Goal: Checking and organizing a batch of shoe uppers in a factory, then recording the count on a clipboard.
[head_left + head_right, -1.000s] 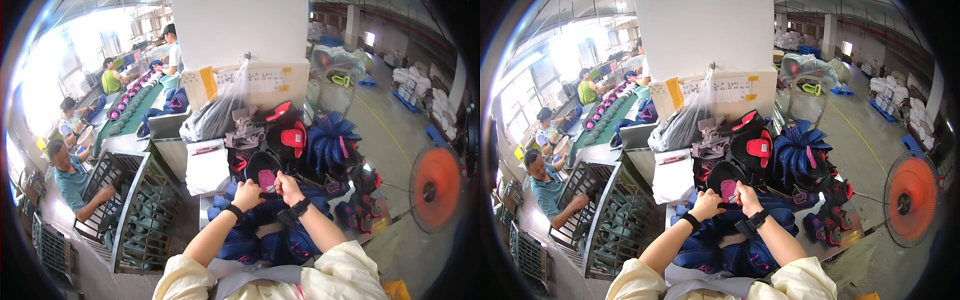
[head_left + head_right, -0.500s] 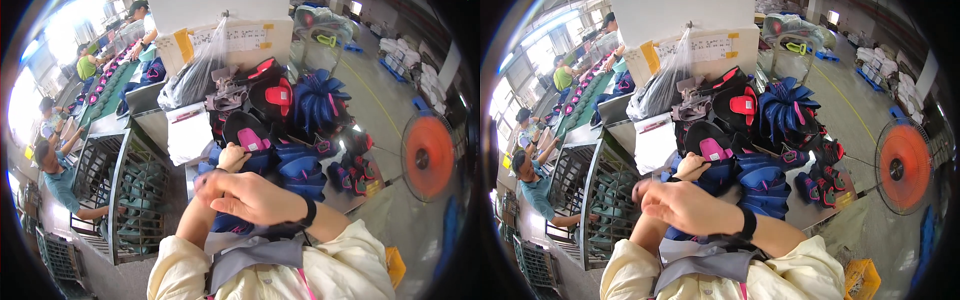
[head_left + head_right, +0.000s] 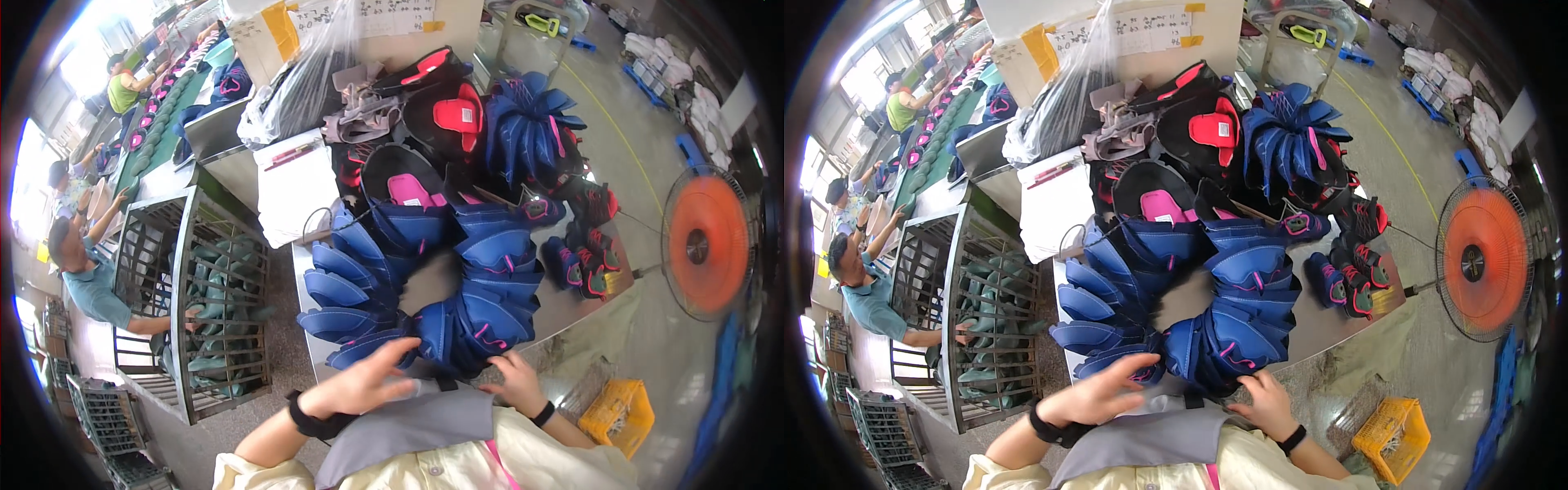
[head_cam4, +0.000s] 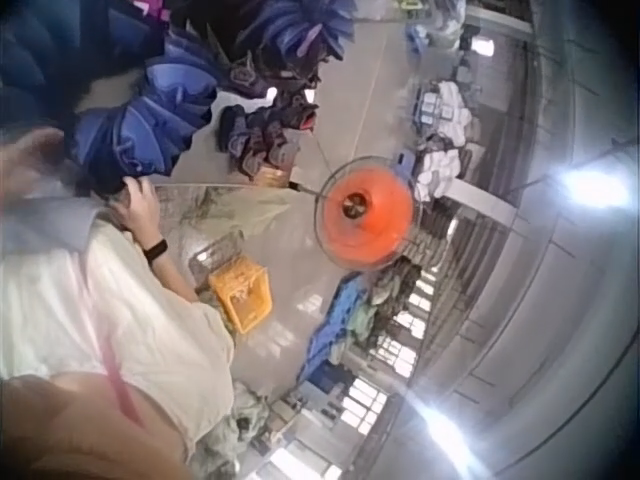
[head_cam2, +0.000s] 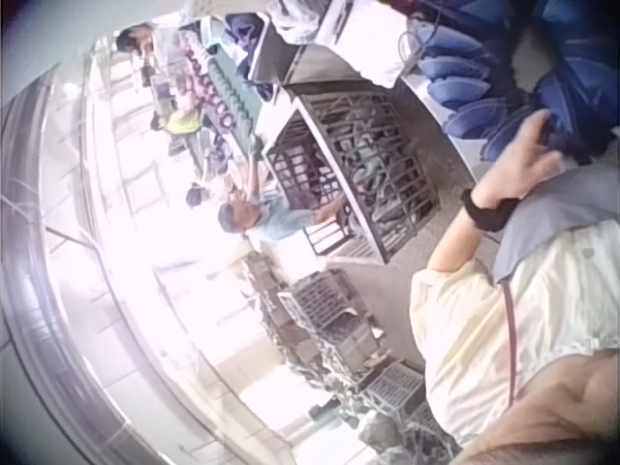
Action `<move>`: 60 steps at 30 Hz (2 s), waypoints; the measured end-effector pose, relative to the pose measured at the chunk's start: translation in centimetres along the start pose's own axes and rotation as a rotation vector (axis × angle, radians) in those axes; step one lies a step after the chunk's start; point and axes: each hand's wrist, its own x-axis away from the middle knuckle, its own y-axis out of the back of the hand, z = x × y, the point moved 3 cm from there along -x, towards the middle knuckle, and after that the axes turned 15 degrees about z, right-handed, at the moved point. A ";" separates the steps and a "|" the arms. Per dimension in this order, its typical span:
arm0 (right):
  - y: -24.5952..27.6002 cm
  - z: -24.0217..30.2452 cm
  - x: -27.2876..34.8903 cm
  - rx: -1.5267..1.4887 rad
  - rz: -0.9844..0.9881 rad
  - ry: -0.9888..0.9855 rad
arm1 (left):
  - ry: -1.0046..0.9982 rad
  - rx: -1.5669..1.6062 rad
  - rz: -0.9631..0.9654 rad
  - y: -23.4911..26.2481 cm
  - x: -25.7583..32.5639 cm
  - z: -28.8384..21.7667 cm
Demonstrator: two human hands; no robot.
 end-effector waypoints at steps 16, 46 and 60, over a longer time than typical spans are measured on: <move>-4.5 -2.6 -1.8 0.144 -0.219 -0.061 | -0.013 -0.603 -0.490 -2.2 -8.4 9.6; -1.4 -9.6 4.4 -0.265 -0.452 -0.318 | -0.119 -0.612 -0.684 3.3 -5.0 1.3; -6.8 -10.8 3.7 -1.807 -0.078 -0.196 | -0.149 -1.226 -0.357 7.3 -18.8 -7.4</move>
